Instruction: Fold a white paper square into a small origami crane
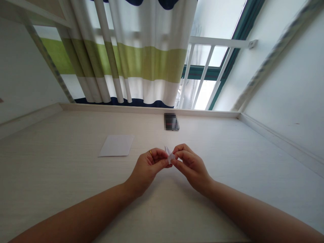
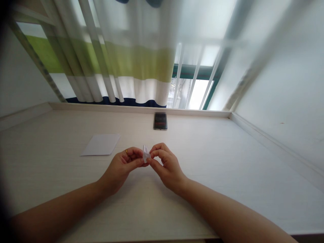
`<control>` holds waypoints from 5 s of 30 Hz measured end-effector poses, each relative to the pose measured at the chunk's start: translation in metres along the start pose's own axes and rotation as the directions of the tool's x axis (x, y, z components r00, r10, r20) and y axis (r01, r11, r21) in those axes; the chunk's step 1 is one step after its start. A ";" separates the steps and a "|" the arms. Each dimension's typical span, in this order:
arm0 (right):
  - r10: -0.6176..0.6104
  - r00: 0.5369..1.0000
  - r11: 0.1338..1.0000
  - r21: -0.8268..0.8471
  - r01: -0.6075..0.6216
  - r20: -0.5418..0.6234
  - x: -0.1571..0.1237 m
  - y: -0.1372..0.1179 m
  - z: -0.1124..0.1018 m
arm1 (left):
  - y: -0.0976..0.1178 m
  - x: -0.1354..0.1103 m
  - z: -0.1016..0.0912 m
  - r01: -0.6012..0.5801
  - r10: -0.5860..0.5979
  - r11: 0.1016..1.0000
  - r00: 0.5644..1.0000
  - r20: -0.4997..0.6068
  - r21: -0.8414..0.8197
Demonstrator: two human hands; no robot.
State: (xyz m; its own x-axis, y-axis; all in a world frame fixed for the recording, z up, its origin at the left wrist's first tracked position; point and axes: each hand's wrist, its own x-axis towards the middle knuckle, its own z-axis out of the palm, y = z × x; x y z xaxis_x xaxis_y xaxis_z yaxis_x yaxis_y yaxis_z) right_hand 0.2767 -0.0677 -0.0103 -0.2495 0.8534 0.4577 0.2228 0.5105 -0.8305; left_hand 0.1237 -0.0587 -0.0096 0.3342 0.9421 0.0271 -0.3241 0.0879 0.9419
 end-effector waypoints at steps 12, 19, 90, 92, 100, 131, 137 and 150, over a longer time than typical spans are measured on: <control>0.149 0.986 0.954 0.274 -0.123 -0.078 -0.002 -0.001 0.007 | -0.001 -0.003 -0.002 -0.010 0.010 1.000 1.000 0.026 0.011; 0.263 0.964 0.856 0.472 -0.212 -0.044 -0.003 -0.005 0.009 | -0.004 -0.003 0.003 0.002 0.001 0.998 0.999 -0.043 0.068; 0.191 0.972 0.974 -0.092 -0.205 -0.140 -0.003 -0.004 0.005 | -0.002 0.000 0.003 0.065 -0.053 0.990 0.994 -0.099 0.129; 0.138 0.980 0.973 -0.166 -0.161 -0.140 -0.001 -0.004 0.004 | -0.001 0.000 0.003 0.069 -0.057 0.989 0.993 -0.099 0.129; -0.088 0.993 0.903 -0.427 0.045 -0.082 -0.004 -0.003 0.001 | -0.002 -0.003 0.003 0.089 -0.084 0.994 0.994 -0.073 0.068; -0.313 0.946 0.722 -0.626 0.293 0.082 -0.004 -0.004 0.000 | -0.006 -0.001 0.007 0.049 -0.044 0.998 0.994 -0.098 0.043; -0.268 0.963 0.761 -0.607 0.229 0.027 -0.004 -0.003 0.002 | -0.006 -0.002 0.007 0.035 -0.031 0.998 0.997 -0.074 0.048; 0.033 0.998 0.948 -0.317 -0.014 0.052 0.001 -0.003 -0.003 | -0.005 -0.001 -0.004 0.029 -0.027 0.996 0.999 -0.026 0.086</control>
State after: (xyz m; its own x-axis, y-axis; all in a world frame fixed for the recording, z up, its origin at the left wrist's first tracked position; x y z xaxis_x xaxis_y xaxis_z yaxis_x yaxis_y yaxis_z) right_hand 0.2785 -0.0676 -0.0066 -0.2911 0.8629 0.4131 0.5134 0.5052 -0.6937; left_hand 0.1217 -0.0585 -0.0159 0.3202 0.9473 -0.0072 -0.2364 0.0872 0.9677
